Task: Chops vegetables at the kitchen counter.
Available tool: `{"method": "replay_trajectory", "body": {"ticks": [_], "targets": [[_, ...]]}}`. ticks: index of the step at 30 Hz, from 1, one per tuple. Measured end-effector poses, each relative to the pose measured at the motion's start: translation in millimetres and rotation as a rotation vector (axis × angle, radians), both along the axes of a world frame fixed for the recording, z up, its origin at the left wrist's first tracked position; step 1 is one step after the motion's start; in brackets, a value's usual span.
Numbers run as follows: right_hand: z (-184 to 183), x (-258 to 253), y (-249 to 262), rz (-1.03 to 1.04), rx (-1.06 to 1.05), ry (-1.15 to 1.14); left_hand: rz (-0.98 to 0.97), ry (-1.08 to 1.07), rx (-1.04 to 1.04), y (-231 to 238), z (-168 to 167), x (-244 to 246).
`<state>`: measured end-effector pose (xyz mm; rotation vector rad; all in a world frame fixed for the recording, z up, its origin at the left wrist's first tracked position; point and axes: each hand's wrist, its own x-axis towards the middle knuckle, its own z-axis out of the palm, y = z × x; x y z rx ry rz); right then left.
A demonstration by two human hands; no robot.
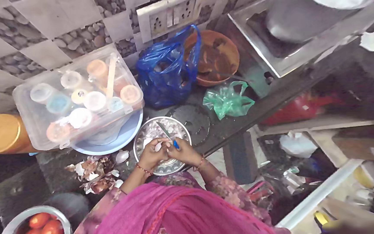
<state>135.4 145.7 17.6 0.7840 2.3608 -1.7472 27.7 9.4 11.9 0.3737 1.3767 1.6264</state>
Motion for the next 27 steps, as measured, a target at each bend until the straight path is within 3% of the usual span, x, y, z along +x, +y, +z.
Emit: {"method": "replay_trajectory", "body": {"ticks": [20, 27], "targets": [[-9, -3, -9, -0.057, 0.055, -0.019, -0.088, 0.005, -0.102, 10, 0, -12], [-14, -3, -4, -0.14, -0.16, 0.066, -0.056, -0.044, -0.115, 17, 5, -10]]}}
